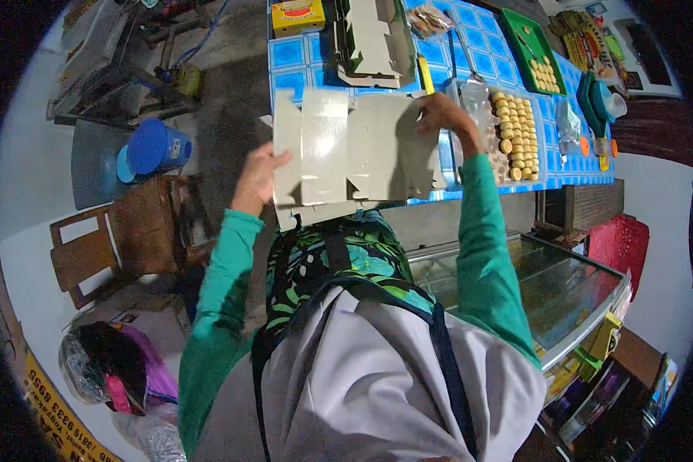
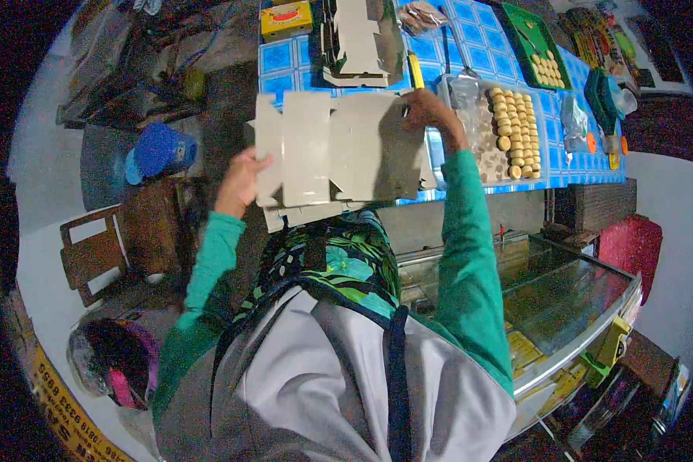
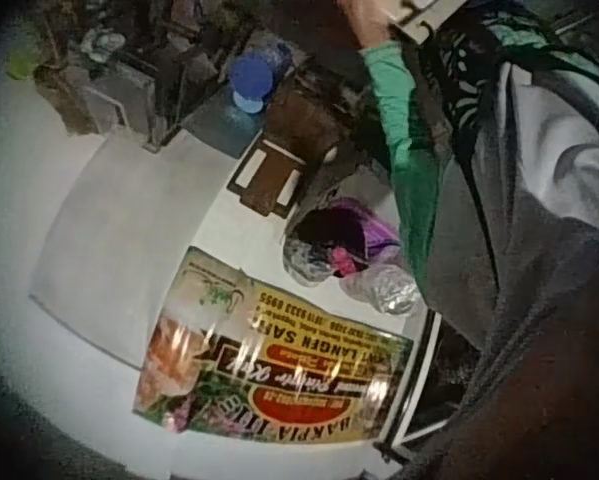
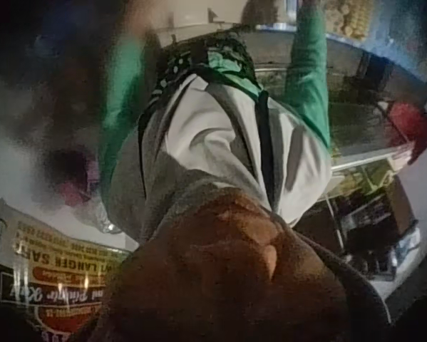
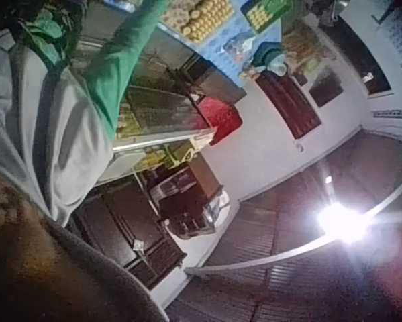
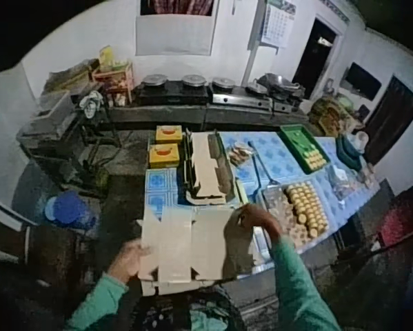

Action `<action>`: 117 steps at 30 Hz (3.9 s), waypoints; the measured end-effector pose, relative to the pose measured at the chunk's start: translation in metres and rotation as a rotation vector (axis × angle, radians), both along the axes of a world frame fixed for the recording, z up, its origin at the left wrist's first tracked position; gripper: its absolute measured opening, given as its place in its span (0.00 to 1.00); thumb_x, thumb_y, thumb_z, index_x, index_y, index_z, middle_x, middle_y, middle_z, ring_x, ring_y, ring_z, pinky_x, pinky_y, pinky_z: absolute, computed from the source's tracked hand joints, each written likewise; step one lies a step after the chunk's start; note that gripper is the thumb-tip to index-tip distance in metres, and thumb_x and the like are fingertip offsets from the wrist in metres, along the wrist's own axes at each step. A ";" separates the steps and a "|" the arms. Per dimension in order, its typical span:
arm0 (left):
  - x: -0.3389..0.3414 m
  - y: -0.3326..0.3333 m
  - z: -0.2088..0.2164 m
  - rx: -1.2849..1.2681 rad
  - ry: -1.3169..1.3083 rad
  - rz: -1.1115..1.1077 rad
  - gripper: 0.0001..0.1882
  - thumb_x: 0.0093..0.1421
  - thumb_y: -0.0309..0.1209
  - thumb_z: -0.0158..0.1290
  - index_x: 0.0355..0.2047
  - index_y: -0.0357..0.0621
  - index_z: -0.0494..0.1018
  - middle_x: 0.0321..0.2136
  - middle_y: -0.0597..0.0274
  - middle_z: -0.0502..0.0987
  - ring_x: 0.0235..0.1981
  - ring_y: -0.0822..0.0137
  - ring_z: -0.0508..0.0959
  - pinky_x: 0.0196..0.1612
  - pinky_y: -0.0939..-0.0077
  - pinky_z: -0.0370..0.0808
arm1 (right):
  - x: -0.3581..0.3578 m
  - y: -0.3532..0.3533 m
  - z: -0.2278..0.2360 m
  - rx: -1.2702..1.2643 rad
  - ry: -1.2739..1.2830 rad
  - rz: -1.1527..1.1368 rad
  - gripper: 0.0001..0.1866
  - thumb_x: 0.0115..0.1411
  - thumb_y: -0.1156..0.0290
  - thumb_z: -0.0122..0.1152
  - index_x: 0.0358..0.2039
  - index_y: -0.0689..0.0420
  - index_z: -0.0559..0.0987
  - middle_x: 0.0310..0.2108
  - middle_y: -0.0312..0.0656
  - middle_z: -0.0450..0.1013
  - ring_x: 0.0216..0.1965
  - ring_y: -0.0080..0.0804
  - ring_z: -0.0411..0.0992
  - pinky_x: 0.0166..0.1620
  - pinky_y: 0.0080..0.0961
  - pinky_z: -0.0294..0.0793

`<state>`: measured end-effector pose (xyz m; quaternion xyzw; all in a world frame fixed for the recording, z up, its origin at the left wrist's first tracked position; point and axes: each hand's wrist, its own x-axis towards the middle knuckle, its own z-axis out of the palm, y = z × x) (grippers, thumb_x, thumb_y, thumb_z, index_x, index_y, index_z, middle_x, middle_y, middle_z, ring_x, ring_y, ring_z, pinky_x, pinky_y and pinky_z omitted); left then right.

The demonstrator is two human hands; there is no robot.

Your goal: The person folds several cardboard takeout food boxes by hand, pressing the creases and tucking in the tabs to form the containers.

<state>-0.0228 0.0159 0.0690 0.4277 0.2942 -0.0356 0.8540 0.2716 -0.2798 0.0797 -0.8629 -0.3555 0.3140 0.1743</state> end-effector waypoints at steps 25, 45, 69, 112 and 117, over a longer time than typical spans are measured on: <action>-0.037 -0.042 -0.078 -0.122 -0.083 0.202 0.17 0.51 0.17 0.53 0.44 0.33 0.71 0.41 0.56 0.76 0.43 0.63 0.76 0.49 0.69 0.72 | -0.091 0.097 -0.032 0.186 -0.798 0.608 0.06 0.41 0.69 0.57 0.20 0.58 0.75 0.33 0.42 0.70 0.45 0.41 0.62 0.41 0.45 0.59; -0.031 -0.048 -0.093 -0.080 0.018 0.234 0.18 0.52 0.15 0.51 0.46 0.34 0.71 0.42 0.56 0.76 0.41 0.62 0.77 0.47 0.68 0.74 | -0.168 0.078 -0.068 -0.044 -0.965 0.322 0.24 0.50 0.67 0.54 0.47 0.64 0.70 0.40 0.47 0.68 0.47 0.45 0.60 0.47 0.54 0.58; -0.010 -0.050 -0.087 0.089 0.139 0.469 0.24 0.48 0.26 0.61 0.46 0.30 0.70 0.44 0.56 0.74 0.45 0.64 0.72 0.52 0.72 0.64 | -0.137 0.147 -0.025 0.280 -0.680 0.230 0.28 0.44 0.74 0.58 0.50 0.52 0.68 0.46 0.53 0.63 0.46 0.49 0.61 0.44 0.47 0.61; -0.005 -0.053 -0.085 0.047 0.049 0.448 0.16 0.51 0.20 0.55 0.43 0.35 0.75 0.36 0.64 0.77 0.34 0.71 0.74 0.39 0.79 0.69 | -0.206 0.108 -0.058 0.359 -0.705 0.103 0.29 0.52 0.70 0.55 0.52 0.73 0.62 0.57 0.62 0.58 0.58 0.60 0.58 0.57 0.52 0.58; -0.013 -0.043 -0.126 -0.002 0.036 0.554 0.19 0.53 0.25 0.56 0.46 0.35 0.73 0.42 0.61 0.76 0.42 0.70 0.73 0.46 0.76 0.68 | -0.204 0.116 -0.047 0.278 -0.751 0.177 0.25 0.48 0.72 0.53 0.49 0.66 0.69 0.48 0.58 0.68 0.51 0.52 0.65 0.51 0.50 0.63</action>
